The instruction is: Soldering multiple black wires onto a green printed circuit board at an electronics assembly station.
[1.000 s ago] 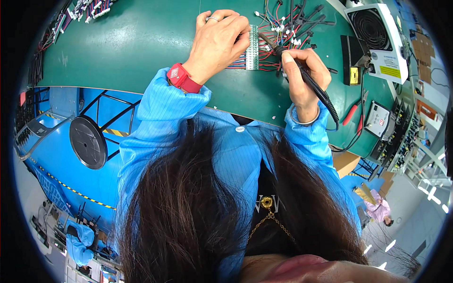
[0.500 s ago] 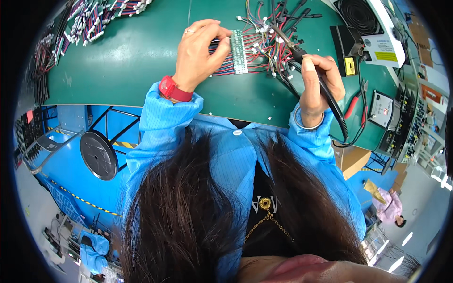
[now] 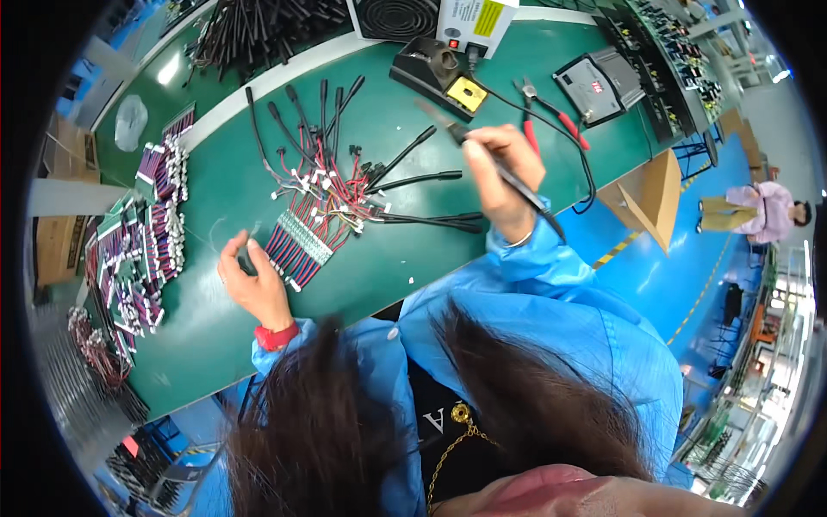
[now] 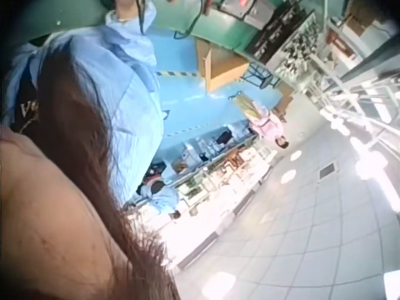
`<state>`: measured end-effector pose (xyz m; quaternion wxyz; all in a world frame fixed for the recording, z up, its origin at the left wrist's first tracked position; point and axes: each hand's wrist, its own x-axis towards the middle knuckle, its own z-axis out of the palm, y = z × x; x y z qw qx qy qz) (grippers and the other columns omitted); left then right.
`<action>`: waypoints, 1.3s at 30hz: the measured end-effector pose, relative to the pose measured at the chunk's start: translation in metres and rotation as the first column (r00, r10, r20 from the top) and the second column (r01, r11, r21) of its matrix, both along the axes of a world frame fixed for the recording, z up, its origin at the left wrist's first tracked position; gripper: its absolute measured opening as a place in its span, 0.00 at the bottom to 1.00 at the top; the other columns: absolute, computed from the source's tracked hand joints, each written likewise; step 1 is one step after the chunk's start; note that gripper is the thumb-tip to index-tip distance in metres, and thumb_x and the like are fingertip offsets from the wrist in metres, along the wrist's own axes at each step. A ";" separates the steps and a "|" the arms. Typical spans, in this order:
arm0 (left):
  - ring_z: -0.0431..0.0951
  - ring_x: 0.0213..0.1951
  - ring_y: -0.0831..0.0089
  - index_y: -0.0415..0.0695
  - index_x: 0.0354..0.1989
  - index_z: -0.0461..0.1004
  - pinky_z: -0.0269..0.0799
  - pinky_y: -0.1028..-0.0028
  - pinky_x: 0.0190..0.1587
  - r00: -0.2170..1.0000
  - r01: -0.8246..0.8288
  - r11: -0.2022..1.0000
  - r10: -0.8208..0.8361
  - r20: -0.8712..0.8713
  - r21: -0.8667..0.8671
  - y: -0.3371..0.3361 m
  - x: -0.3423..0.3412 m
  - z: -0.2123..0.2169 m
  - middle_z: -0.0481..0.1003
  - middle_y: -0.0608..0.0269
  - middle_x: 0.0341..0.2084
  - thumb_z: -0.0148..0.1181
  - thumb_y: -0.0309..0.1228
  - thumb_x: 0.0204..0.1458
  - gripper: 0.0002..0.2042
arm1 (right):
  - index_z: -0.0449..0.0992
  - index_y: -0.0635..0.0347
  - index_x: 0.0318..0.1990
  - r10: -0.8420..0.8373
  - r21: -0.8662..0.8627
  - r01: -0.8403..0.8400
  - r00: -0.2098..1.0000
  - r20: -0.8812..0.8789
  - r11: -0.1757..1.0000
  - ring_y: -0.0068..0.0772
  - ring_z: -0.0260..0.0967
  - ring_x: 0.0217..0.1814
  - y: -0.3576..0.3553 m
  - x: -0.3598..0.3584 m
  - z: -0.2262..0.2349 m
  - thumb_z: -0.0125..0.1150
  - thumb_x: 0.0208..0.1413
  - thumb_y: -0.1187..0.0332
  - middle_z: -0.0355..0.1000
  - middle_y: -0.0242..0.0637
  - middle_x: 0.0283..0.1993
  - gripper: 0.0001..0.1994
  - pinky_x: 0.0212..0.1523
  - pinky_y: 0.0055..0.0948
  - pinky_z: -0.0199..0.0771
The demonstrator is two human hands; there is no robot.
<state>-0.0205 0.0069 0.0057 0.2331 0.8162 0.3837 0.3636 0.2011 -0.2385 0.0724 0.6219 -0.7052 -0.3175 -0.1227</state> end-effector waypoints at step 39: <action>0.71 0.61 0.62 0.43 0.53 0.76 0.62 0.55 0.63 0.945 0.269 0.947 -0.223 -0.238 0.178 -0.080 0.002 -0.009 0.73 0.61 0.58 0.65 0.32 0.50 0.20 | 0.72 0.61 0.46 0.788 0.791 -0.111 0.242 -0.566 0.602 0.32 0.72 0.37 0.114 -0.098 -0.025 0.51 0.64 0.68 0.70 0.38 0.31 0.09 0.54 0.46 0.73</action>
